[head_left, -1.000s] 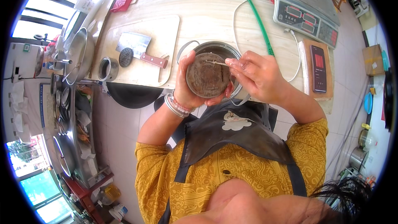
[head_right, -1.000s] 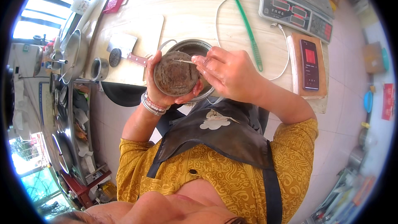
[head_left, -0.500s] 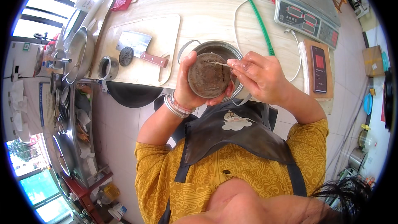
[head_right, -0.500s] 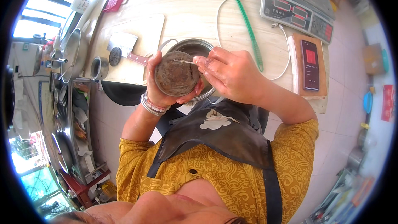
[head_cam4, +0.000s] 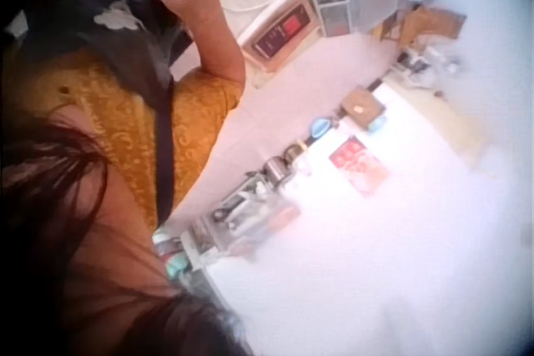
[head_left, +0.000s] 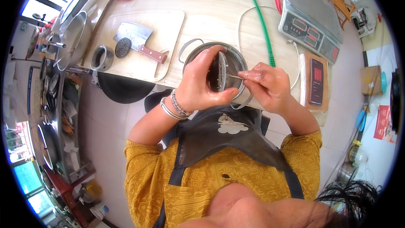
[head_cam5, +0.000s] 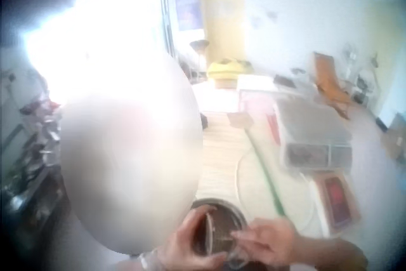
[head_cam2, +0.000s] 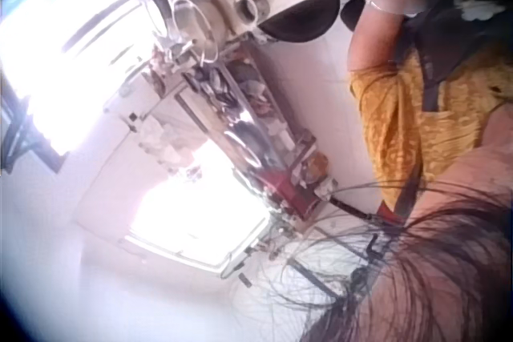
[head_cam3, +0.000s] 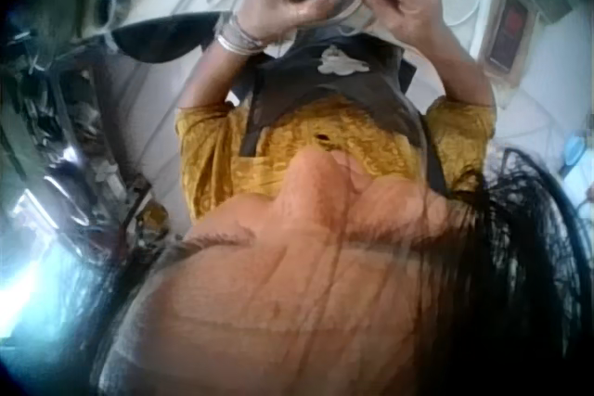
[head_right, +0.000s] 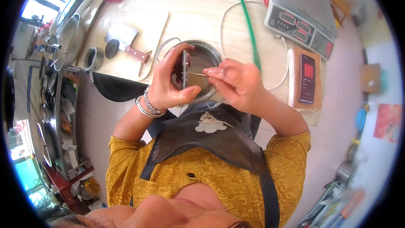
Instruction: The person scrubs a small metal strainer with a toothbrush over a pot of water. They repeatedly dip the strainer into the water and scrub the mesh surface with the brush. The person then places the strainer on a cutting board and sets the toothbrush down.
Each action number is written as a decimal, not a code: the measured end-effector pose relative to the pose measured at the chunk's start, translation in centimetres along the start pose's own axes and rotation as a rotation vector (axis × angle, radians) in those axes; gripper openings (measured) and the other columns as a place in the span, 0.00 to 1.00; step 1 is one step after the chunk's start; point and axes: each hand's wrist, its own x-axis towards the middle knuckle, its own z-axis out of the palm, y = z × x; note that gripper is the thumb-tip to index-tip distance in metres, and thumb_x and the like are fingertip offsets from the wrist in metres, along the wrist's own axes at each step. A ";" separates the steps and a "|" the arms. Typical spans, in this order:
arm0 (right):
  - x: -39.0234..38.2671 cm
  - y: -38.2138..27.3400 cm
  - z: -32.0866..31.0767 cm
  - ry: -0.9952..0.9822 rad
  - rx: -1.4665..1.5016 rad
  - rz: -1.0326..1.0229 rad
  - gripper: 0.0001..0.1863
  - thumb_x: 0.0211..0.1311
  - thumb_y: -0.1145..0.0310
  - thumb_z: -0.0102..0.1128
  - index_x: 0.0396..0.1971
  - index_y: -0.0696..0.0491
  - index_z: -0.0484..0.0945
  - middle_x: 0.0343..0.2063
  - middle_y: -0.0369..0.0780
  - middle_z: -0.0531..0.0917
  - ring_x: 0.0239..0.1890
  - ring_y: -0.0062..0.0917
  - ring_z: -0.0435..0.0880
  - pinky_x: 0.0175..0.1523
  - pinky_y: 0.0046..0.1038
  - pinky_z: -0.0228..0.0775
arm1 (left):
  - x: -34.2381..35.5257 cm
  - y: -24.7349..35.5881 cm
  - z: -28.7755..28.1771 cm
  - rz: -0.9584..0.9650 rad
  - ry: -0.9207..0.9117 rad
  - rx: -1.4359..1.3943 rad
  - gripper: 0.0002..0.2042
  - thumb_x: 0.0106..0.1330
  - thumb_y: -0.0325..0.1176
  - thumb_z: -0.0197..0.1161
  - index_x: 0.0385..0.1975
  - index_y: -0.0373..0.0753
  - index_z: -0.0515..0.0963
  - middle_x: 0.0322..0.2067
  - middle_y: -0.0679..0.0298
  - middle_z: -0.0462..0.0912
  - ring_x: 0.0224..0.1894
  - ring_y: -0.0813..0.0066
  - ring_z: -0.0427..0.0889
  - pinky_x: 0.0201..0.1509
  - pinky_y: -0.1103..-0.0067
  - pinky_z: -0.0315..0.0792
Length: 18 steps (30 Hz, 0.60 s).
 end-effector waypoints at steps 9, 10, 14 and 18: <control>-0.7 1.4 -2.1 -0.167 0.483 0.556 0.08 0.58 0.79 0.64 0.38 0.59 0.84 0.25 0.43 0.81 0.23 0.27 0.79 0.29 0.23 0.68 | 0.7 0.0 -0.1 0.038 -0.103 0.009 0.35 0.43 0.44 0.72 0.51 0.29 0.70 0.39 0.55 0.79 0.40 0.64 0.80 0.45 0.73 0.74; -0.2 0.2 -1.6 -0.145 0.216 0.377 0.09 0.57 0.80 0.64 0.39 0.59 0.83 0.26 0.43 0.81 0.23 0.27 0.79 0.29 0.23 0.68 | 0.6 0.0 -0.2 -0.055 -0.087 -0.080 0.34 0.45 0.44 0.71 0.50 0.29 0.70 0.38 0.56 0.79 0.39 0.67 0.80 0.44 0.74 0.74; 0.2 -0.9 -1.0 -0.010 -0.262 -0.090 0.14 0.55 0.82 0.65 0.43 0.59 0.81 0.25 0.43 0.81 0.22 0.27 0.79 0.24 0.24 0.69 | 0.6 -1.5 -0.9 -0.352 -0.095 -0.733 0.36 0.55 0.58 0.62 0.51 0.30 0.71 0.34 0.61 0.77 0.28 0.78 0.75 0.28 0.86 0.68; 0.9 -0.7 -1.2 -0.046 -0.242 -0.059 0.17 0.54 0.84 0.64 0.45 0.59 0.80 0.26 0.43 0.81 0.20 0.28 0.79 0.22 0.26 0.69 | 0.3 -1.8 -0.4 -0.411 -0.267 -1.199 0.41 0.60 0.66 0.49 0.52 0.26 0.71 0.32 0.52 0.80 0.17 0.75 0.72 0.18 0.84 0.63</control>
